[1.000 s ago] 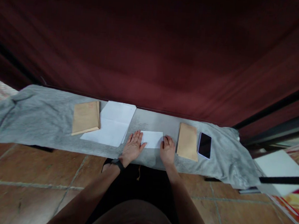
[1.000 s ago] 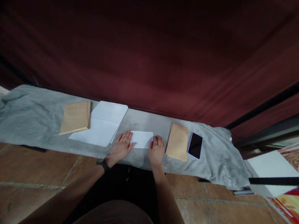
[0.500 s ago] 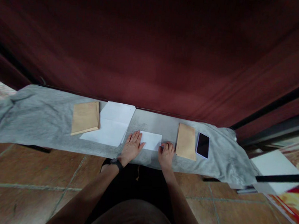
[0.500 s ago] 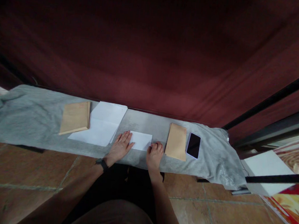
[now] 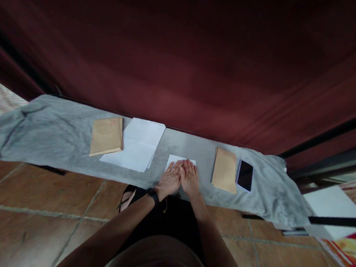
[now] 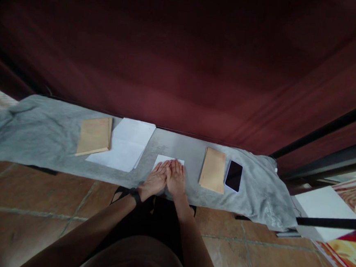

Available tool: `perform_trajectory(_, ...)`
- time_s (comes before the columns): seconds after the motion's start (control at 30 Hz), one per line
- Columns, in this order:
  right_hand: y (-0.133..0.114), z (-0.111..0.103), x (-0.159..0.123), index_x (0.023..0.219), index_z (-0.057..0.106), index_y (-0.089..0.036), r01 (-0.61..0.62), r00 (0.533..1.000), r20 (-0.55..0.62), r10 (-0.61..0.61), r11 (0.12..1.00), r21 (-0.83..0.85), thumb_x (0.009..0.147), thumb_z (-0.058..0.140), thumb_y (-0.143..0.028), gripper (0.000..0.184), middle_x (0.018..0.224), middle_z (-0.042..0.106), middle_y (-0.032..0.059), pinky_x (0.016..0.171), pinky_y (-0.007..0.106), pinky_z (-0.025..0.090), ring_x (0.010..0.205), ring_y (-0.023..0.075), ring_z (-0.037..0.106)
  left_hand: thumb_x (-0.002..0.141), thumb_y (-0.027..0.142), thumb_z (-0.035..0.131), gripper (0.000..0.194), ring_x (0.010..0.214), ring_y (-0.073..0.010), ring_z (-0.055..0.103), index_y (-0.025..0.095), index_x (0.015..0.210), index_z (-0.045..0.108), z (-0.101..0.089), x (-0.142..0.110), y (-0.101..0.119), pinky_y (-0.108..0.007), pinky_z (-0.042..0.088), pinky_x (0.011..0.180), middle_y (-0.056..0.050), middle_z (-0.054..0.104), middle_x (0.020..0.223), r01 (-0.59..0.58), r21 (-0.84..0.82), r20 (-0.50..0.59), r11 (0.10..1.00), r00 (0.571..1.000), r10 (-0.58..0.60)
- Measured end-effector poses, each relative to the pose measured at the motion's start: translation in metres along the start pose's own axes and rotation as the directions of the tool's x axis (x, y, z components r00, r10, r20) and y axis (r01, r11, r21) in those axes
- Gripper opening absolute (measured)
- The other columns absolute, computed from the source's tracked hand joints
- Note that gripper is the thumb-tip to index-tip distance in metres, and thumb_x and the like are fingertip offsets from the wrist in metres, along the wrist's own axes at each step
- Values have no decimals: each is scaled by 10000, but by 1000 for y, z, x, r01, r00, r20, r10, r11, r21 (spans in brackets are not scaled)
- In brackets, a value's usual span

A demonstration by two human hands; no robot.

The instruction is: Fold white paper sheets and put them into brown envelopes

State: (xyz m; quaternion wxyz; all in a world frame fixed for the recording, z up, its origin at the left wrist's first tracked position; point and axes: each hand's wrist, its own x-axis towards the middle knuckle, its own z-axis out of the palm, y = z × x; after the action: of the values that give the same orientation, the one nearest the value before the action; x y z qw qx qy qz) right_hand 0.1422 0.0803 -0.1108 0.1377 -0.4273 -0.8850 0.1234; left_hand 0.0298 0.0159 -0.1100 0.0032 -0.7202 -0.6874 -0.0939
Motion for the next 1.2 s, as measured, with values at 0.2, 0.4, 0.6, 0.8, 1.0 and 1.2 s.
perform_trajectory(0.2,10,4,-10,1548,360,-114,20,1000,1,-20,993,-119,1071,227,-381,563,1616,334,147,1211,479,203,1503,253,284,1019,283,336,549,1514,-238,274,107,1539,364,1,-11,-6,-468,181,1250,-139,369,1602,-2,-3,-37,1000,999,2)
perform_trajectory(0.4,23,5,-21,1557,315,-60,39,993,-105,-58,983,-178,1060,260,-359,583,1591,361,205,1181,509,247,1465,295,346,1038,437,356,591,1519,-248,260,132,1545,353,-4,-22,-6,-470,160,1253,-143,334,1618,10,10,-61,1000,998,-10)
perform_trajectory(0.6,31,5,-29,1542,338,-39,1,991,-130,-29,977,-211,1054,270,-372,595,1581,376,214,1182,516,252,1452,298,363,1033,496,362,622,1526,-251,241,146,1548,349,-8,-23,-4,-472,156,1254,-138,312,1629,15,7,-57,1000,998,-15)
perform_trajectory(0.8,38,6,-38,1549,334,-61,-10,986,-165,-26,977,-212,1056,271,-412,608,1570,403,203,1180,510,256,1439,302,380,1032,512,357,627,1528,-247,235,159,1550,350,-7,-24,-5,-464,144,1257,-133,299,1635,20,-1,-51,1000,999,-20)
perform_trajectory(1.0,41,5,-43,1535,355,-45,-15,983,-184,-26,976,-216,1055,288,-400,601,1547,434,215,1168,510,266,1427,311,388,1035,501,360,610,1529,-249,230,174,1550,352,-7,-25,-4,-477,136,1255,-127,297,1637,21,-8,-28,1000,999,-21)
perform_trajectory(1.2,38,0,-46,1532,366,-46,-44,983,-183,7,980,-197,1047,277,-368,589,1549,433,213,1166,516,272,1424,314,391,1027,508,387,631,1527,-262,237,167,1555,340,-8,-29,-4,-474,148,1251,-143,287,1638,46,-17,-33,999,998,-46)
